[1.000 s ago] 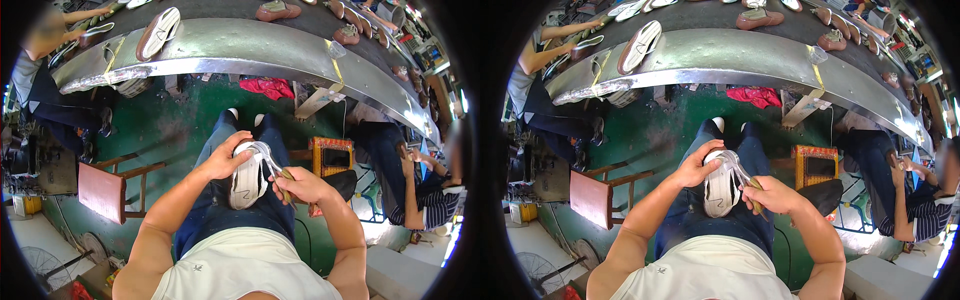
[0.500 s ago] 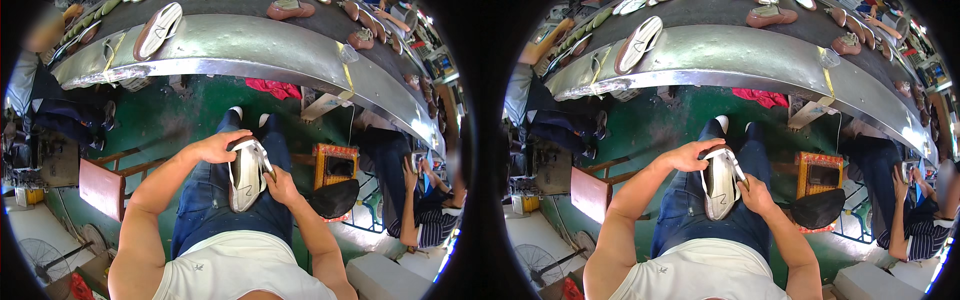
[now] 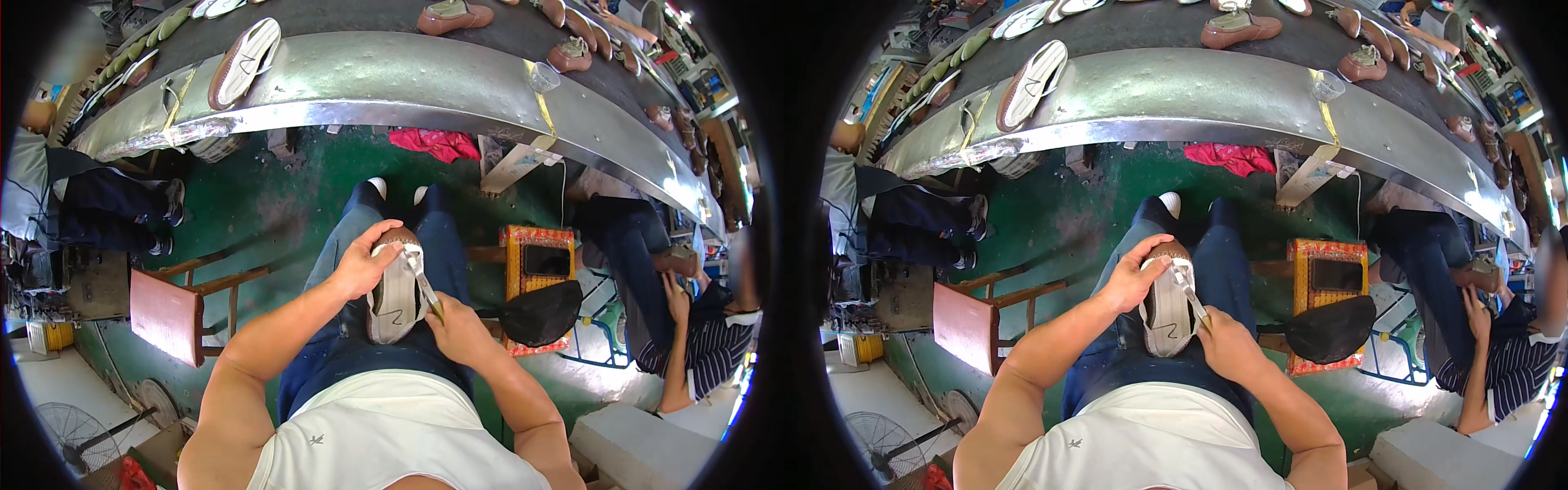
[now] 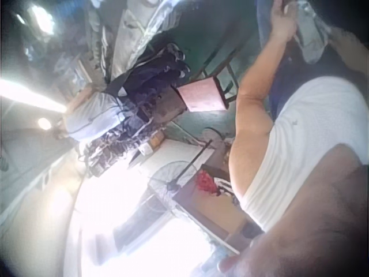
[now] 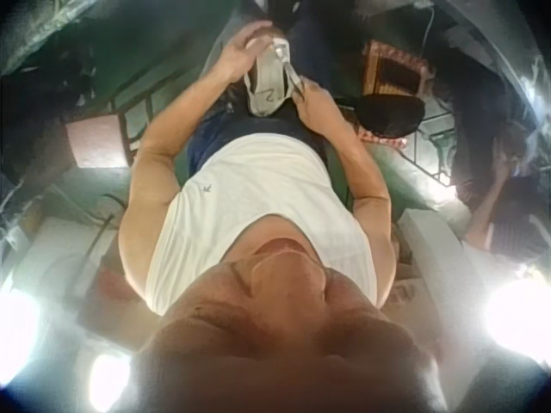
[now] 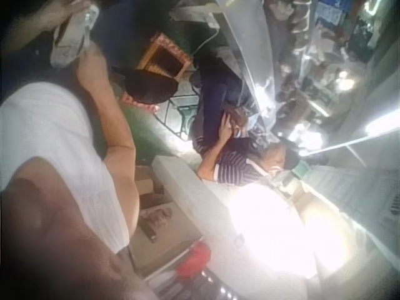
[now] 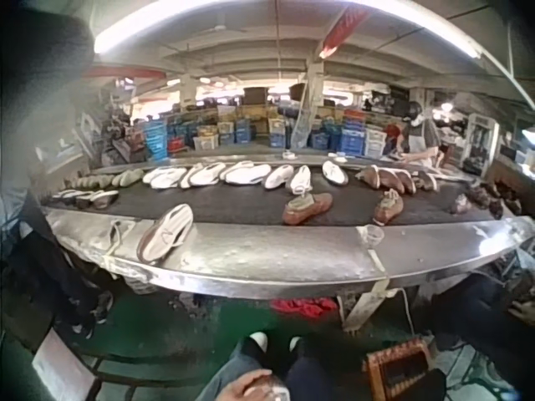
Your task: Adjust shoe uppers by stretching them over the last using lasting pincers and moving them on a conveyor belt.
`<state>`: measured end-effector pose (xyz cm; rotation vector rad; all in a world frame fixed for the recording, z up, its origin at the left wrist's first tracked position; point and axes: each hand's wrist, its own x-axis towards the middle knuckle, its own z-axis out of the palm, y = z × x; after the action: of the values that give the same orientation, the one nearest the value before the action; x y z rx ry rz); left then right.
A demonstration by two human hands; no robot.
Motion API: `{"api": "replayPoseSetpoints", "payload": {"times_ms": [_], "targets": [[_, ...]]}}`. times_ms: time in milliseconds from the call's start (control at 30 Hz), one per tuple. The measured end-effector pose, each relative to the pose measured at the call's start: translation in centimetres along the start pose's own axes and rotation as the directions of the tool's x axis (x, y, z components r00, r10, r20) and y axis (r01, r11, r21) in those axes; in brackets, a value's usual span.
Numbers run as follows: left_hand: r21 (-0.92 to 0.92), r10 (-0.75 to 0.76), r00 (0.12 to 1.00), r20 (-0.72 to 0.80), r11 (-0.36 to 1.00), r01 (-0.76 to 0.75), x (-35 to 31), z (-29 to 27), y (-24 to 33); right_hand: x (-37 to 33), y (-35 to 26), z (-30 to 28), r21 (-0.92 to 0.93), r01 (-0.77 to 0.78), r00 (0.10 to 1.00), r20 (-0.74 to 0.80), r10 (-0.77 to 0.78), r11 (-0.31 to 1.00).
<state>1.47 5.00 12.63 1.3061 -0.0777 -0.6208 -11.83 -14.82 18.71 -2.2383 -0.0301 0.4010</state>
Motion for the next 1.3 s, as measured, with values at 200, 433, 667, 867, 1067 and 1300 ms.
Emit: {"api": "replayPoseSetpoints", "payload": {"times_ms": [200, 433, 667, 867, 1067, 1300], "targets": [[0.300, 0.487, 0.849, 0.206, 0.794, -0.529, -4.4, 0.0, 5.5, -4.2, 3.4, -0.5, 0.349, 0.106, 0.994, -0.053, -0.093, 0.931], [0.231, 0.749, 0.327, 0.577, 0.234, -0.944, -6.3, 2.2, 9.9, -4.4, 5.1, 0.1, 0.635, -0.006, 0.982, -0.141, 0.124, 0.772], [0.292, 0.683, 0.461, 0.567, 0.356, -0.888, -6.1, 2.6, 11.2, -4.9, 5.7, 0.7, 0.688, 0.019, 0.970, -0.189, 0.154, 0.725], [0.296, -0.062, 0.984, 0.165, 0.955, 0.010, 0.4, 1.5, 0.2, -4.4, 6.5, 1.1, 0.642, -0.053, 0.974, -0.136, 0.181, 0.765], [0.784, -0.209, 0.978, 0.003, 0.607, 0.127, -1.4, 1.6, -3.7, -4.6, 5.5, 0.3, 0.311, -0.142, 0.982, -0.078, 0.174, 0.940], [0.167, -0.421, 0.881, 0.216, 0.905, 0.391, -2.6, -0.2, -4.3, -3.8, 5.5, 0.7, -0.068, -0.124, 0.984, 0.121, 0.131, 0.990]]}}
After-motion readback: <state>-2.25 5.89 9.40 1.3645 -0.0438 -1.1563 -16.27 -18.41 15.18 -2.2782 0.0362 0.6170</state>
